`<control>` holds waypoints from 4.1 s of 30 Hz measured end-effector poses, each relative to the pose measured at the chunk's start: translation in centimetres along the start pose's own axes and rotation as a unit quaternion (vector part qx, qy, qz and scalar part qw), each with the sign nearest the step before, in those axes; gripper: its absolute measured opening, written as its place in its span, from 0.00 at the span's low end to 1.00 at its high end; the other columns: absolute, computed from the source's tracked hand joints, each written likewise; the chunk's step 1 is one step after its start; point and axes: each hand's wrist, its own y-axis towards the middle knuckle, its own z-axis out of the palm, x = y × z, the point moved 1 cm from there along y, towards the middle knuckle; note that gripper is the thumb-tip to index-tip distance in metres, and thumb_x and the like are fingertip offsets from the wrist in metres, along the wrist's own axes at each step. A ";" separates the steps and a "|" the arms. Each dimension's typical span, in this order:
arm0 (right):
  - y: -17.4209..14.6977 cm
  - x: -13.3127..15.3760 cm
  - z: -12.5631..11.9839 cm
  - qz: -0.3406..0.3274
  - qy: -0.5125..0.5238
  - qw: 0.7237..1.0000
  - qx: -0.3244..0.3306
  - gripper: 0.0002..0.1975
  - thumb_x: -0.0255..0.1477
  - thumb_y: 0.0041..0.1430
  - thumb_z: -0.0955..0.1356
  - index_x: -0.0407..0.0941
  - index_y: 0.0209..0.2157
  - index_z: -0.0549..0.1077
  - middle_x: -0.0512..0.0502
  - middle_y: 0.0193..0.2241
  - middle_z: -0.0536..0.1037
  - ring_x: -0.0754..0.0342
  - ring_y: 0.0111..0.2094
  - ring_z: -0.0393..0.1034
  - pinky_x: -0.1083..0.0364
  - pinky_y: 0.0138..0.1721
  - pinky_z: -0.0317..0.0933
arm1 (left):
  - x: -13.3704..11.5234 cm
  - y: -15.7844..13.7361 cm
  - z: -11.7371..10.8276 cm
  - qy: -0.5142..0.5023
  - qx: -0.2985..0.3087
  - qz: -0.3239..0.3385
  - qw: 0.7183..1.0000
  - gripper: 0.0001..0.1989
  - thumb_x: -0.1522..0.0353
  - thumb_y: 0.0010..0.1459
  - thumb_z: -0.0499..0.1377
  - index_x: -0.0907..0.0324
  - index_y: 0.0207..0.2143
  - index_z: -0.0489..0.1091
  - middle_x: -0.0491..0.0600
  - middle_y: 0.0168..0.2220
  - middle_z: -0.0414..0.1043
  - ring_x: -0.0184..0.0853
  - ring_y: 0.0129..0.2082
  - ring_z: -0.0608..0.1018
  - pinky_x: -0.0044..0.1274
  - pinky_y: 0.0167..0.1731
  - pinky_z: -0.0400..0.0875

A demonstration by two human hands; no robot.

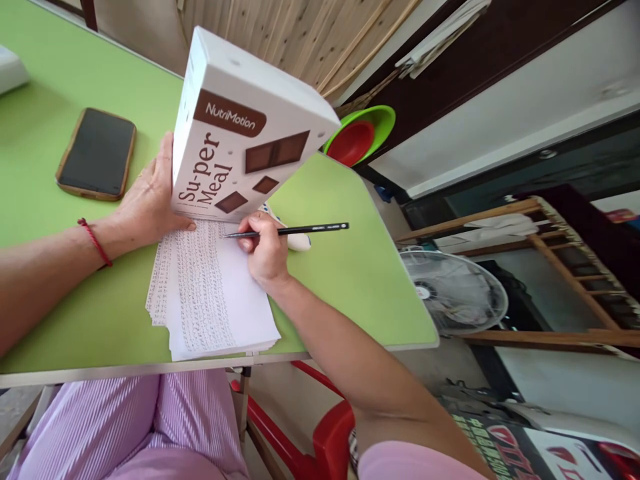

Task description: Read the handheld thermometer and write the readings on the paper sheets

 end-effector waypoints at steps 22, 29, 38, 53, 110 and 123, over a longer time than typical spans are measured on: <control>-0.6 -0.2 -1.4 -0.059 -0.124 0.991 -0.009 0.08 0.38 0.50 0.65 0.50 0.28 0.64 0.53 0.23 0.65 0.55 0.26 0.58 0.53 0.29 0.58 | -1.9 0.4 -1.4 0.064 0.076 -0.057 0.993 0.52 0.61 0.51 0.67 0.52 0.74 0.46 0.55 0.72 0.61 0.61 0.71 0.66 0.56 0.65 0.70; -0.9 0.0 -1.0 -0.058 -0.090 0.994 -0.005 0.08 0.38 0.48 0.67 0.50 0.27 0.66 0.53 0.23 0.69 0.55 0.26 0.61 0.53 0.29 0.60 | -2.4 0.3 -1.2 0.051 0.066 -0.072 0.994 0.49 0.58 0.51 0.68 0.54 0.72 0.50 0.57 0.66 0.66 0.63 0.68 0.69 0.52 0.64 0.71; -1.1 0.2 -1.0 -0.043 -0.082 0.996 -0.002 0.07 0.37 0.48 0.67 0.49 0.27 0.67 0.53 0.22 0.71 0.56 0.26 0.62 0.54 0.29 0.61 | -1.4 0.0 -1.0 0.019 0.072 -0.053 0.996 0.68 0.43 0.41 0.77 0.50 0.75 0.45 0.56 0.72 0.58 0.74 0.70 0.64 0.59 0.66 0.63; -1.0 0.7 -1.1 -0.076 -0.070 0.995 -0.006 0.07 0.37 0.50 0.67 0.50 0.29 0.67 0.55 0.21 0.67 0.57 0.23 0.60 0.54 0.26 0.57 | -1.9 -0.2 -0.8 0.047 0.086 -0.093 0.991 0.68 0.53 0.40 0.77 0.54 0.77 0.45 0.61 0.73 0.59 0.74 0.71 0.64 0.61 0.67 0.64; -0.7 -0.9 -1.0 -0.155 -0.132 0.979 0.026 0.06 0.34 0.54 0.68 0.49 0.26 0.68 0.55 0.21 0.71 0.57 0.24 0.62 0.56 0.28 0.64 | -3.3 -0.4 -1.0 0.065 0.083 -0.086 0.991 0.61 0.56 0.47 0.75 0.47 0.76 0.46 0.53 0.69 0.67 0.68 0.66 0.72 0.56 0.65 0.69; -0.6 -1.0 -1.0 -0.162 -0.139 0.977 0.021 0.07 0.35 0.54 0.67 0.50 0.26 0.67 0.55 0.21 0.70 0.57 0.24 0.62 0.55 0.28 0.64 | -2.3 -0.6 -1.0 0.055 0.092 -0.080 0.991 0.66 0.49 0.48 0.75 0.47 0.80 0.42 0.51 0.75 0.58 0.72 0.72 0.64 0.61 0.67 0.64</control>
